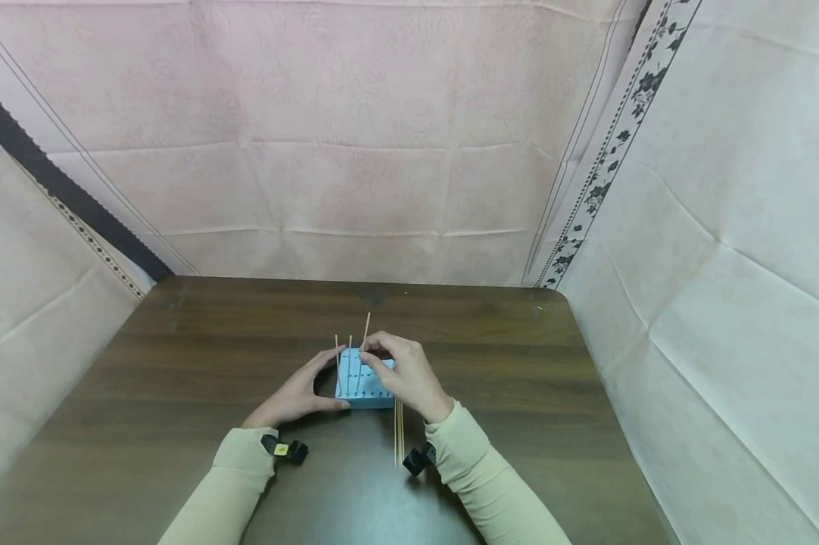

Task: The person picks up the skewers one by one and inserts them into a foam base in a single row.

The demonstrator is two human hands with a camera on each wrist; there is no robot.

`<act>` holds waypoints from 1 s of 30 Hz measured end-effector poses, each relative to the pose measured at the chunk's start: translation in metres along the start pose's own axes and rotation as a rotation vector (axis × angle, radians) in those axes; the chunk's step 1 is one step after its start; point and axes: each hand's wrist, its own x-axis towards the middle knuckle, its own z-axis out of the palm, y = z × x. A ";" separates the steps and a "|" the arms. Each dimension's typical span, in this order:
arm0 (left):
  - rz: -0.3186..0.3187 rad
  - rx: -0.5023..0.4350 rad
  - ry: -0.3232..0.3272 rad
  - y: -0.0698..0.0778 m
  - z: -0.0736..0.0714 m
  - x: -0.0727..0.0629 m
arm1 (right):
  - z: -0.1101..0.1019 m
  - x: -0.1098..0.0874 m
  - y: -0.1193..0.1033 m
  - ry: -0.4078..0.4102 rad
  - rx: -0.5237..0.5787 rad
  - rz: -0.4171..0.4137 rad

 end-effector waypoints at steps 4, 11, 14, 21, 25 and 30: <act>0.008 -0.001 0.002 -0.001 0.000 0.001 | 0.000 0.001 -0.001 -0.003 -0.019 -0.028; 0.004 0.000 -0.001 -0.001 0.000 0.001 | 0.001 0.001 0.001 -0.008 -0.027 -0.036; 0.002 0.003 0.002 -0.001 0.000 0.000 | 0.001 0.001 0.002 -0.002 -0.053 -0.032; -0.005 0.007 0.004 0.000 0.001 -0.001 | -0.002 0.000 0.003 0.000 -0.079 -0.044; -0.003 0.009 0.005 0.000 0.001 0.000 | -0.002 -0.001 0.002 -0.003 -0.070 -0.046; 0.005 -0.005 0.003 0.000 0.001 0.000 | 0.006 -0.002 0.004 -0.035 -0.095 -0.084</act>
